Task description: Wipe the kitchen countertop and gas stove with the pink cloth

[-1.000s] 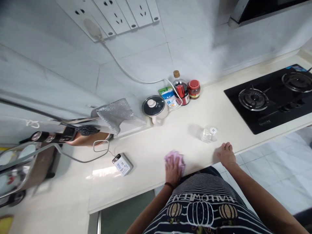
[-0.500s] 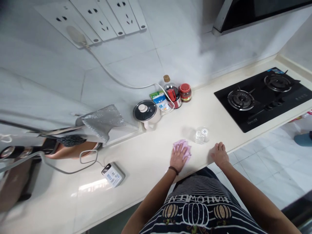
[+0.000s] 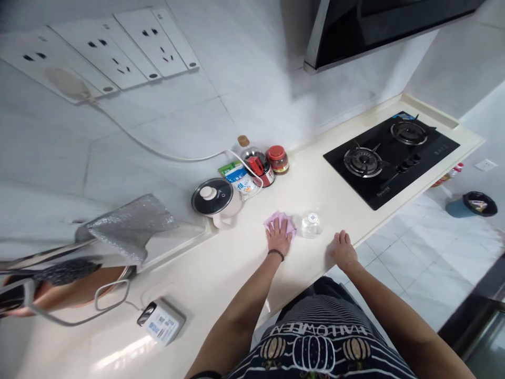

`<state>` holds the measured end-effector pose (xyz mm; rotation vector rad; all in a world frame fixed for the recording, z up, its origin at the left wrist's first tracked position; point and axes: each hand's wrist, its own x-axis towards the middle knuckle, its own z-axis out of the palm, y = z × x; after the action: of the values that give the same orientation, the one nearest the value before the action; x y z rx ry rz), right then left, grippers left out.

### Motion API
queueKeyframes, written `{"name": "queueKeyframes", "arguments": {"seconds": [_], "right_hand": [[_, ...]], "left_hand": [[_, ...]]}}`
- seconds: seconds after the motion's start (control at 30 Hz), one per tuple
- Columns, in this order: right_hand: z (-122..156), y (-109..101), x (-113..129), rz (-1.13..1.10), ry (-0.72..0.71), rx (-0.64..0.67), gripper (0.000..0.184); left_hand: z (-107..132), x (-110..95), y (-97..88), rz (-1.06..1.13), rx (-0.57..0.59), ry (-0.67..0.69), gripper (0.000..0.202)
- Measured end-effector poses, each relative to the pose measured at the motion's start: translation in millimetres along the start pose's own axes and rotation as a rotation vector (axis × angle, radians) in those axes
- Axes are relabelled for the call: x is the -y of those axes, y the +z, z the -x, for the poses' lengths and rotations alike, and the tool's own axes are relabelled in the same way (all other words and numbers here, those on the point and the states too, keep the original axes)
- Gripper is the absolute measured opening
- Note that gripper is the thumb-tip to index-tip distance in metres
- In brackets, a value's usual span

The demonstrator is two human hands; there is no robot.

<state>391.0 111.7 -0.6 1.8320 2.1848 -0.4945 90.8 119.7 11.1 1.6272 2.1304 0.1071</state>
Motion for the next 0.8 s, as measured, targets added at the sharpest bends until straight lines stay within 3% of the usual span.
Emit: {"name": "queueKeyframes", "arguments": {"seconds": [0.13, 0.23, 0.3, 0.4, 0.53, 0.63, 0.73, 0.8], "right_hand": [[1, -1, 2, -0.001, 0.01, -0.007, 0.079], [1, 0, 2, 0.01, 0.009, -0.009, 0.078], [0, 2, 2, 0.024, 0.0, -0.019, 0.078], [0, 5, 0, 0.029, -0.023, -0.042, 0.08], [-1, 6, -1, -0.008, -0.032, -0.06, 0.079], [-1, 6, -1, -0.038, -0.038, -0.081, 0.079], [0, 4, 0, -0.05, -0.023, -0.075, 0.08], [1, 2, 1, -0.045, -0.002, -0.056, 0.08]], "left_hand": [[47, -4, 40.0, -0.027, -0.021, 0.246, 0.073], [90, 15, 64.1, -0.037, -0.01, 0.376, 0.073], [112, 37, 65.4, -0.039, 0.022, 0.358, 0.07], [131, 84, 44.4, -0.061, -0.019, 0.154, 0.064], [147, 165, -1.2, -0.053, -0.236, -0.344, 0.061], [155, 215, -26.7, 0.016, -0.387, -0.639, 0.067], [155, 228, -34.0, 0.064, -0.493, -0.798, 0.067], [150, 209, -27.4, 0.072, -0.515, -0.809, 0.066]]}}
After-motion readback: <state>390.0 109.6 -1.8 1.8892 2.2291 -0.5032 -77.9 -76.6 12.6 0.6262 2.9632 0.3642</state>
